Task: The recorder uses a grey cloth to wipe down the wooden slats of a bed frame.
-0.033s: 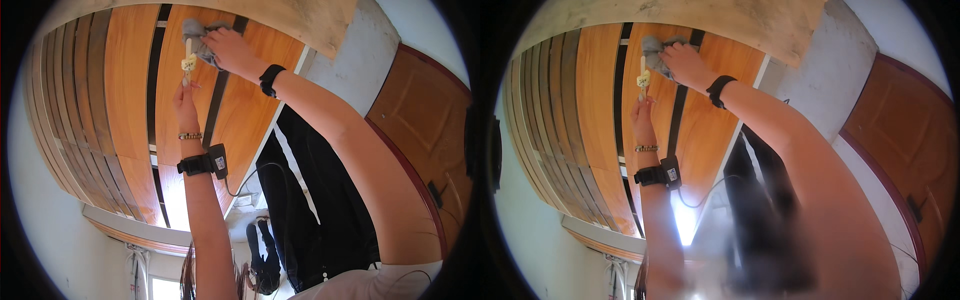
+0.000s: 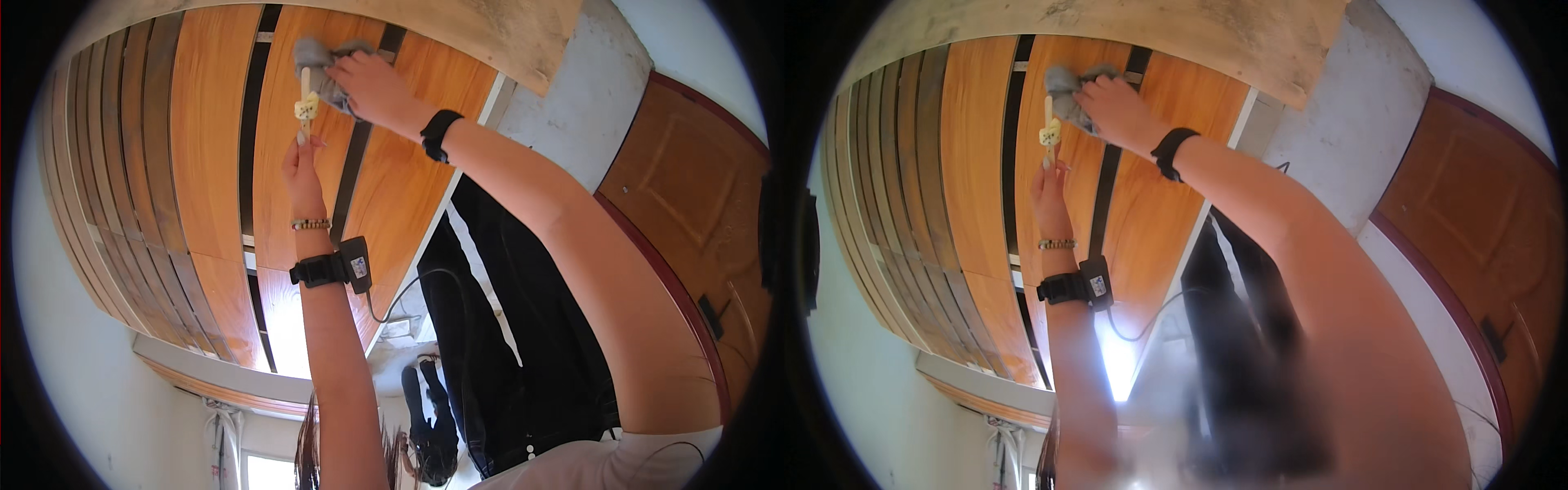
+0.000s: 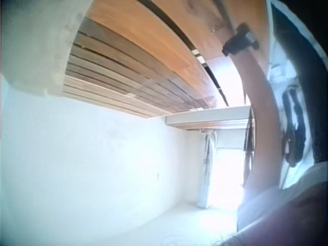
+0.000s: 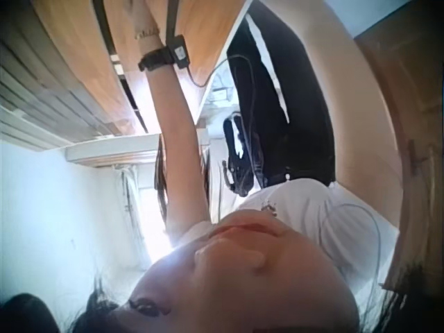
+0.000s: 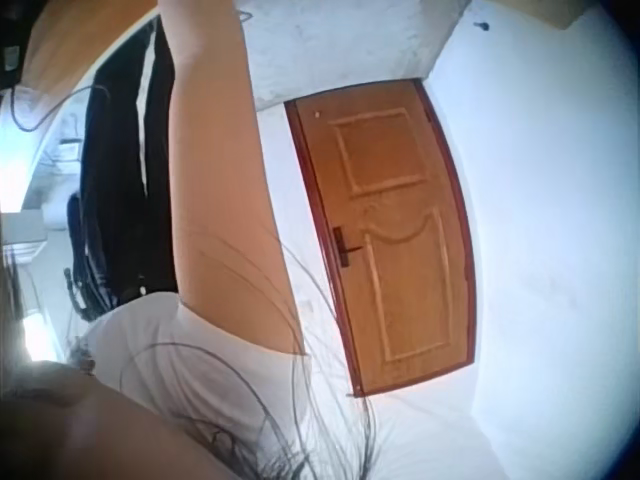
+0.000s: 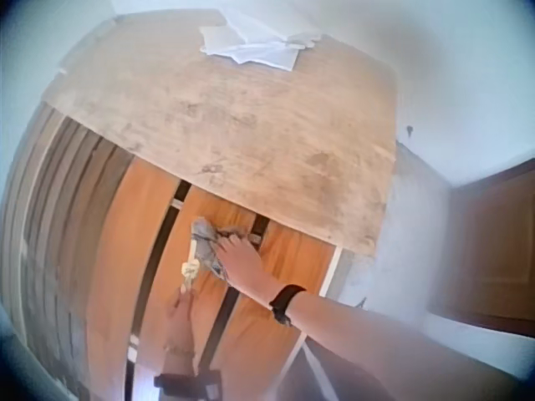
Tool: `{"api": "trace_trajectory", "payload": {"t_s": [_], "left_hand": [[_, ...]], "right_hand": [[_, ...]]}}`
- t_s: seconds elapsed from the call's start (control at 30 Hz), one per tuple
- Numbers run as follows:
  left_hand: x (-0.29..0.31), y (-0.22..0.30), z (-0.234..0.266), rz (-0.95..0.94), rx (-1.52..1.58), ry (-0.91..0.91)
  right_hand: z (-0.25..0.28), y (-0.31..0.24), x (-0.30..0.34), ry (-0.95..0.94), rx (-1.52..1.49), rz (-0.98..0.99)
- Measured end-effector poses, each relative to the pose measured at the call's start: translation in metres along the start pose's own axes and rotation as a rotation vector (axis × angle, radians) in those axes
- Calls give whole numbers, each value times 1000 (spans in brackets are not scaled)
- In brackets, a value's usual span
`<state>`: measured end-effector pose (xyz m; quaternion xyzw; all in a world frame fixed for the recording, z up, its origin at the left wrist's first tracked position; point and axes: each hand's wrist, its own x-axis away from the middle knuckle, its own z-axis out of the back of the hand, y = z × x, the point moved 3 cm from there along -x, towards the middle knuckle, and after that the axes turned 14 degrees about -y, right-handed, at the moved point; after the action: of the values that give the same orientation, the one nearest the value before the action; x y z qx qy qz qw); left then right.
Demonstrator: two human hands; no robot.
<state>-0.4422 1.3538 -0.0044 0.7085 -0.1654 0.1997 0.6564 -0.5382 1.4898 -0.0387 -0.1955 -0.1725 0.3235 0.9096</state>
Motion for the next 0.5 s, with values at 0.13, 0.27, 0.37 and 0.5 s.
{"api": "trace_trajectory", "payload": {"t_s": [0.13, 0.27, 0.37, 0.5], "left_hand": [[17, -17, 10, -20, 275, 115], [26, -26, 42, -98, 210, 168], [35, -27, 80, -218, -66, 269], [51, -13, 92, -182, -138, 452]], "right_hand": [[-23, -37, 18, 49, -152, 57], [-44, -81, 19, 68, -282, 50], [-63, -123, 7, 74, -368, 107], [-98, -162, 7, 12, -351, 241]]}}
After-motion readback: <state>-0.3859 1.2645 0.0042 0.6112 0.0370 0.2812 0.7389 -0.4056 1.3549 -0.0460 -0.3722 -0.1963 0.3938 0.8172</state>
